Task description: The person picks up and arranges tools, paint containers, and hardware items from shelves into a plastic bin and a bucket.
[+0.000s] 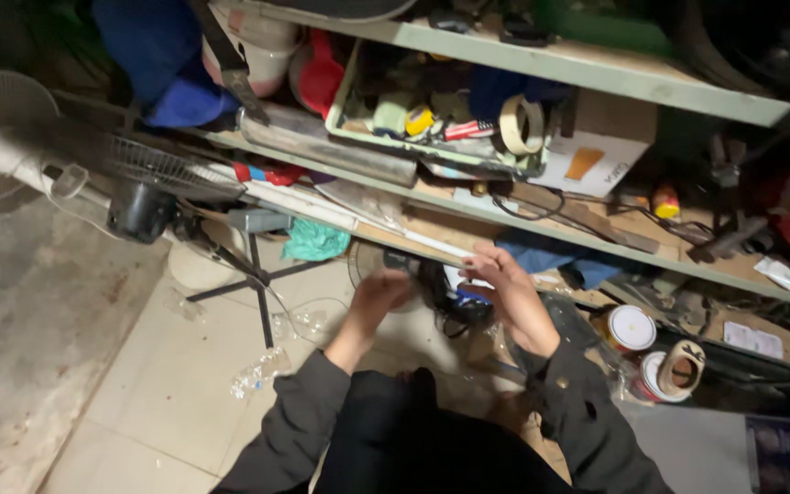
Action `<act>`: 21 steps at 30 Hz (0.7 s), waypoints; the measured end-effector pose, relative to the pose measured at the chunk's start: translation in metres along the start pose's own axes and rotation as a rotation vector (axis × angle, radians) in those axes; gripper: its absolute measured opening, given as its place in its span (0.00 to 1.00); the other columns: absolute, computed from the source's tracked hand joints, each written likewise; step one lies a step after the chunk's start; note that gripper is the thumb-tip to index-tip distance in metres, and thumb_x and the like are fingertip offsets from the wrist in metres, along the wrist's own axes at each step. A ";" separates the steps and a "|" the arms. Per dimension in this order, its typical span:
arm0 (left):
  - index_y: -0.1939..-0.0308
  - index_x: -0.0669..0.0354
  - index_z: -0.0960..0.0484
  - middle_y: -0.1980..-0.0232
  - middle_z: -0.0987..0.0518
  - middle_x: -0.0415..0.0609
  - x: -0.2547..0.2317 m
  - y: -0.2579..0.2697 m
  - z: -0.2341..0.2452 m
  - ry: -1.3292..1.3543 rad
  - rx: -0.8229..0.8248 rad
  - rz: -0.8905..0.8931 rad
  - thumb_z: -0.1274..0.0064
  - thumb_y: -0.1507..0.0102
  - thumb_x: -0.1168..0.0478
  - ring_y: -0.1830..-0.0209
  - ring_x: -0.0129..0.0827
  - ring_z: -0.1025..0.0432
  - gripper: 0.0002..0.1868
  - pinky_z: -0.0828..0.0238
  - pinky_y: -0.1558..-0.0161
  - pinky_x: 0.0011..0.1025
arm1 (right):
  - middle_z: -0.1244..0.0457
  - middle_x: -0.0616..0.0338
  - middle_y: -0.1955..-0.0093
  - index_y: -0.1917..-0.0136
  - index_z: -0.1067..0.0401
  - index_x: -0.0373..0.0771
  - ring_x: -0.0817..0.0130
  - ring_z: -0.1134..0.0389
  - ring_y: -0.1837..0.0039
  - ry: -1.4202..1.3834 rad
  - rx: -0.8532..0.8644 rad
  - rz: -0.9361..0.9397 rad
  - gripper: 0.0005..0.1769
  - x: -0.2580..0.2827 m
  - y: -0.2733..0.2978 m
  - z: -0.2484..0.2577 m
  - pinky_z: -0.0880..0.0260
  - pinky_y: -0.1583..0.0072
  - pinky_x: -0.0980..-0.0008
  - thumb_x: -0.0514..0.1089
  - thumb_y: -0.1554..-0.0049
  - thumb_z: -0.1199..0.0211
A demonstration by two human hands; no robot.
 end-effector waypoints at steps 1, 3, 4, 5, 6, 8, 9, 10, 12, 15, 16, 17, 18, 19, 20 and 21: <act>0.53 0.61 0.18 0.59 0.20 0.44 -0.002 -0.021 0.007 0.053 0.012 0.053 0.44 0.33 0.60 0.61 0.25 0.26 0.10 0.26 0.57 0.27 | 0.35 0.56 0.41 0.34 0.37 0.39 0.62 0.32 0.40 -0.055 -0.044 -0.080 0.18 -0.006 -0.020 0.000 0.31 0.38 0.60 0.43 0.37 0.46; 0.53 0.60 0.19 0.58 0.20 0.41 -0.009 -0.058 0.017 0.105 0.034 0.112 0.46 0.34 0.59 0.60 0.25 0.25 0.10 0.25 0.56 0.27 | 0.36 0.55 0.41 0.36 0.38 0.36 0.58 0.32 0.38 -0.194 0.011 -0.043 0.17 -0.008 -0.059 -0.002 0.31 0.35 0.57 0.43 0.36 0.44; 0.51 0.58 0.20 0.56 0.20 0.40 -0.015 -0.075 0.021 0.140 0.051 0.074 0.46 0.34 0.58 0.58 0.24 0.25 0.11 0.26 0.54 0.27 | 0.38 0.54 0.41 0.38 0.38 0.33 0.55 0.32 0.36 -0.331 0.068 -0.005 0.17 -0.009 -0.079 -0.003 0.31 0.33 0.53 0.43 0.36 0.42; 0.49 0.57 0.20 0.53 0.21 0.38 -0.020 -0.095 0.024 0.174 0.069 0.036 0.47 0.34 0.57 0.56 0.23 0.25 0.12 0.26 0.52 0.26 | 0.38 0.54 0.41 0.38 0.38 0.33 0.55 0.32 0.36 -0.333 0.059 0.000 0.17 -0.013 -0.101 0.002 0.31 0.33 0.53 0.43 0.36 0.42; 0.49 0.57 0.20 0.53 0.21 0.38 -0.022 -0.121 0.024 0.172 0.081 0.044 0.47 0.34 0.57 0.56 0.23 0.25 0.12 0.26 0.52 0.26 | 0.37 0.50 0.40 0.39 0.38 0.33 0.52 0.32 0.36 -0.440 0.025 -0.083 0.17 -0.023 -0.123 0.008 0.31 0.32 0.52 0.45 0.37 0.42; 0.42 0.66 0.22 0.53 0.28 0.52 -0.026 -0.169 0.009 0.312 0.246 0.105 0.44 0.25 0.55 0.56 0.33 0.33 0.16 0.36 0.56 0.32 | 0.36 0.46 0.39 0.40 0.37 0.33 0.50 0.31 0.37 -0.553 -0.022 -0.157 0.18 -0.036 -0.163 0.020 0.31 0.32 0.51 0.46 0.37 0.42; 0.42 0.66 0.22 0.53 0.28 0.52 -0.032 -0.189 0.005 0.310 0.260 0.112 0.44 0.25 0.55 0.56 0.33 0.33 0.16 0.36 0.56 0.32 | 0.36 0.44 0.40 0.39 0.37 0.35 0.49 0.32 0.37 -0.591 -0.031 -0.144 0.18 -0.038 -0.181 0.025 0.31 0.32 0.52 0.47 0.37 0.41; 0.42 0.61 0.24 0.48 0.27 0.57 -0.032 -0.208 0.003 0.414 0.171 0.257 0.45 0.31 0.52 0.50 0.40 0.30 0.20 0.32 0.49 0.33 | 0.37 0.42 0.40 0.38 0.37 0.37 0.49 0.33 0.37 -0.631 -0.041 -0.129 0.18 -0.040 -0.196 0.031 0.31 0.31 0.52 0.47 0.37 0.40; 0.41 0.56 0.26 0.43 0.26 0.62 -0.041 -0.225 -0.004 0.509 0.090 0.410 0.47 0.38 0.48 0.43 0.46 0.27 0.25 0.28 0.43 0.34 | 0.38 0.40 0.41 0.38 0.37 0.32 0.46 0.33 0.38 -0.726 -0.125 -0.125 0.21 -0.043 -0.219 0.045 0.30 0.33 0.50 0.50 0.36 0.40; 0.41 0.70 0.40 0.36 0.32 0.75 -0.055 -0.242 -0.009 0.770 -0.009 0.447 0.41 0.38 0.51 0.34 0.62 0.30 0.34 0.28 0.34 0.46 | 0.37 0.37 0.40 0.39 0.35 0.29 0.44 0.32 0.39 -0.820 -0.241 -0.074 0.26 -0.037 -0.223 0.067 0.28 0.36 0.48 0.54 0.37 0.42; 0.39 0.74 0.39 0.37 0.33 0.74 -0.058 -0.251 -0.011 0.838 -0.001 0.449 0.42 0.36 0.56 0.36 0.62 0.31 0.32 0.30 0.36 0.47 | 0.36 0.36 0.40 0.40 0.34 0.31 0.43 0.31 0.40 -0.822 -0.269 -0.025 0.26 -0.033 -0.223 0.073 0.27 0.39 0.49 0.55 0.40 0.43; 0.38 0.78 0.38 0.38 0.33 0.73 -0.057 -0.258 -0.011 0.905 0.007 0.451 0.43 0.34 0.61 0.38 0.62 0.31 0.30 0.31 0.37 0.48 | 0.36 0.36 0.40 0.40 0.34 0.31 0.43 0.31 0.40 -0.824 -0.278 -0.019 0.26 -0.031 -0.224 0.079 0.27 0.39 0.49 0.55 0.40 0.43; 0.38 0.78 0.38 0.38 0.33 0.73 -0.050 -0.257 -0.008 0.905 0.011 0.459 0.43 0.34 0.61 0.38 0.62 0.31 0.30 0.31 0.37 0.48 | 0.35 0.37 0.40 0.39 0.35 0.29 0.44 0.30 0.40 -0.813 -0.240 -0.013 0.24 -0.029 -0.225 0.086 0.25 0.38 0.51 0.51 0.38 0.43; 0.38 0.72 0.37 0.38 0.33 0.69 -0.062 -0.256 -0.002 0.629 0.174 0.149 0.48 0.36 0.69 0.37 0.57 0.31 0.24 0.32 0.36 0.47 | 0.35 0.38 0.40 0.39 0.35 0.27 0.45 0.30 0.40 -0.801 -0.202 -0.007 0.22 -0.028 -0.226 0.093 0.24 0.38 0.53 0.48 0.37 0.43; 0.38 0.65 0.35 0.39 0.33 0.65 -0.076 -0.251 -0.002 0.344 0.328 -0.158 0.53 0.37 0.78 0.36 0.53 0.31 0.23 0.33 0.34 0.46 | 0.35 0.38 0.40 0.39 0.35 0.27 0.45 0.30 0.40 -0.801 -0.209 -0.005 0.22 -0.030 -0.229 0.103 0.24 0.38 0.53 0.48 0.37 0.43; 0.38 0.65 0.35 0.39 0.33 0.65 -0.072 -0.254 0.000 0.347 0.333 -0.154 0.53 0.37 0.78 0.36 0.53 0.31 0.23 0.33 0.34 0.46 | 0.34 0.35 0.42 0.40 0.35 0.24 0.45 0.29 0.41 -0.778 -0.204 -0.041 0.19 -0.035 -0.232 0.111 0.25 0.39 0.55 0.44 0.36 0.43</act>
Point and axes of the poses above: each hand's wrist, its own y-axis away from the middle knuckle, its own z-axis out of the back of the hand, x = y × z, the point moved 7 cm from there along -y, towards the middle knuckle
